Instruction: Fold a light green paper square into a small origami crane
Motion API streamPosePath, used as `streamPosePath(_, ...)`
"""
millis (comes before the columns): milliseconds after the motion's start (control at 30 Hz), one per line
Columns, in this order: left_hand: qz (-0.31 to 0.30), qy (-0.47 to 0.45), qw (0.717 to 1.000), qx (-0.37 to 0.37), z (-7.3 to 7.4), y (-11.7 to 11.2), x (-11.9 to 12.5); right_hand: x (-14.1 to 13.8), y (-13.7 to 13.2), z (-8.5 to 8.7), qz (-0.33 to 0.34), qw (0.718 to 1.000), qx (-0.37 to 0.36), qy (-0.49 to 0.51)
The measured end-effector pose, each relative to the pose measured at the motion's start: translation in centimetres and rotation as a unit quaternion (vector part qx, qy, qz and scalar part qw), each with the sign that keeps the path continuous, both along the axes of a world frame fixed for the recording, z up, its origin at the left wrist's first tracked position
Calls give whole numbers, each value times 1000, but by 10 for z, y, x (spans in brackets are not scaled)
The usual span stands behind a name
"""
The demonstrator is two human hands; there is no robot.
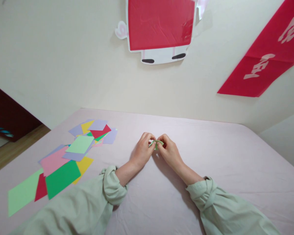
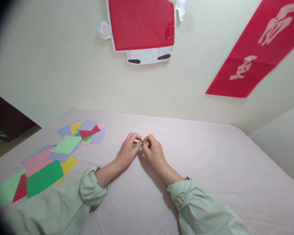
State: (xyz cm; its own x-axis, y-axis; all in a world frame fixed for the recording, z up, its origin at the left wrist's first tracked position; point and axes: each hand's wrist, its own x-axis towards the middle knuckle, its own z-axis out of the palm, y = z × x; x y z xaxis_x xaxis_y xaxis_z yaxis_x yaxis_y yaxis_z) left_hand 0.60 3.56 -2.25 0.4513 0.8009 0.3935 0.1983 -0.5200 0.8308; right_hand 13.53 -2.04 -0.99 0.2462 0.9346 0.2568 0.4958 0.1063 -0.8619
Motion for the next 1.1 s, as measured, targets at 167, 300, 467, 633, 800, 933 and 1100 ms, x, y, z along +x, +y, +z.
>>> streamPosePath(167, 29, -21, 998, -61, 2, 1, 2, 0, 0, 1, -11, 1000, 0, 14)
streamPosePath(300, 26, -17, 997, -71, 2, 0, 3, 0, 0, -1, -15, 1000, -6, 13)
streamPosePath(467, 9, 10, 1000, 1, 4, -2, 1, 0, 1, -3, -16, 1000, -10, 10)
streamPosePath(633, 3, 46, 998, 37, 6, -3, -1, -1, 1, -3, -17, 1000, -11, 12)
streamPosePath(800, -4, 92, 993, 69, 9, -5, -2, 0, 2, -3, -18, 999, -14, 24)
streamPosePath(933, -4, 108, 991, 77, 10, -5, -3, 0, 1, -4, -15, 999, -16, 39)
streamPosePath(1100, -8, 65, 997, 45, 9, -6, -1, 2, 1, -3, -18, 999, -6, 40)
